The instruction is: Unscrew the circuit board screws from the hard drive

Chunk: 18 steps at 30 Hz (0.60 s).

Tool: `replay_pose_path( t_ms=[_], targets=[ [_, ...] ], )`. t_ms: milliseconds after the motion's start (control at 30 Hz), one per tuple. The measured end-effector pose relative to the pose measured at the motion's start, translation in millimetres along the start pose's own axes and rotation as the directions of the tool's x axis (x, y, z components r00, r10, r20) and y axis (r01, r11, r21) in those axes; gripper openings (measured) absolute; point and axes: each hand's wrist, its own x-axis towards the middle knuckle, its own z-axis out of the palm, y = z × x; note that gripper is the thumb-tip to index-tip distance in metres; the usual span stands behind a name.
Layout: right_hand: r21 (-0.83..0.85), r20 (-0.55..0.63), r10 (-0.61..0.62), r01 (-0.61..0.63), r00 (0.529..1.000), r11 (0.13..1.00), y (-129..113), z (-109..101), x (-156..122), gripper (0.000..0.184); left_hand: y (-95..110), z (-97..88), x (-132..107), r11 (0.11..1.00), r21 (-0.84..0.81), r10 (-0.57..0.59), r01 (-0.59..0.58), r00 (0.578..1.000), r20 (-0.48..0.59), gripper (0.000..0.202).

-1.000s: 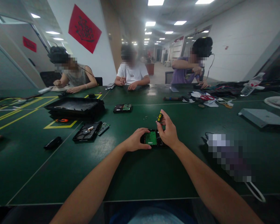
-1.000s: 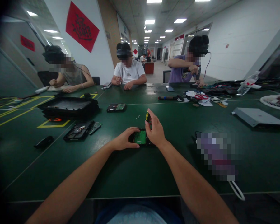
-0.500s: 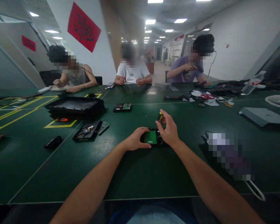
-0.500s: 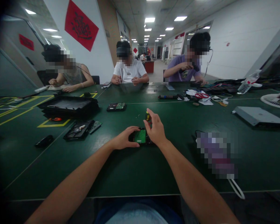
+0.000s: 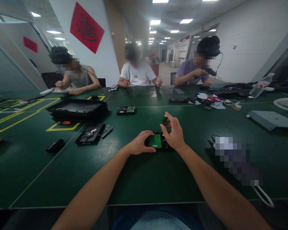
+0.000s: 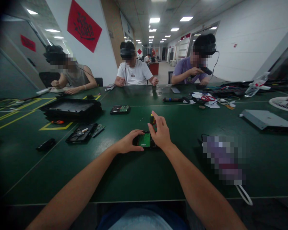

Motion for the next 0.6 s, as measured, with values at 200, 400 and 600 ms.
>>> replay_pose_path(
  t_ms=[200,400,600],
  targets=[
    [0.021,-0.006,-0.001,0.001,1.000,1.000,2.5,1.8,-1.2,0.065,-2.3,1.6,1.0,1.000,0.012,0.006,-0.006,1.000,-0.001,0.085],
    [0.000,-0.015,-0.007,0.007,1.000,1.000,2.0,1.2,-0.6,0.065,-3.7,1.9,0.8,1.000,0.014,0.017,-0.017,1.000,-0.009,0.085],
    [0.006,-0.029,0.001,0.000,1.000,1.000,2.0,1.6,-1.1,0.059,-5.9,2.4,0.6,1.000,0.011,0.026,-0.026,1.000,-0.007,0.085]
  ],
)
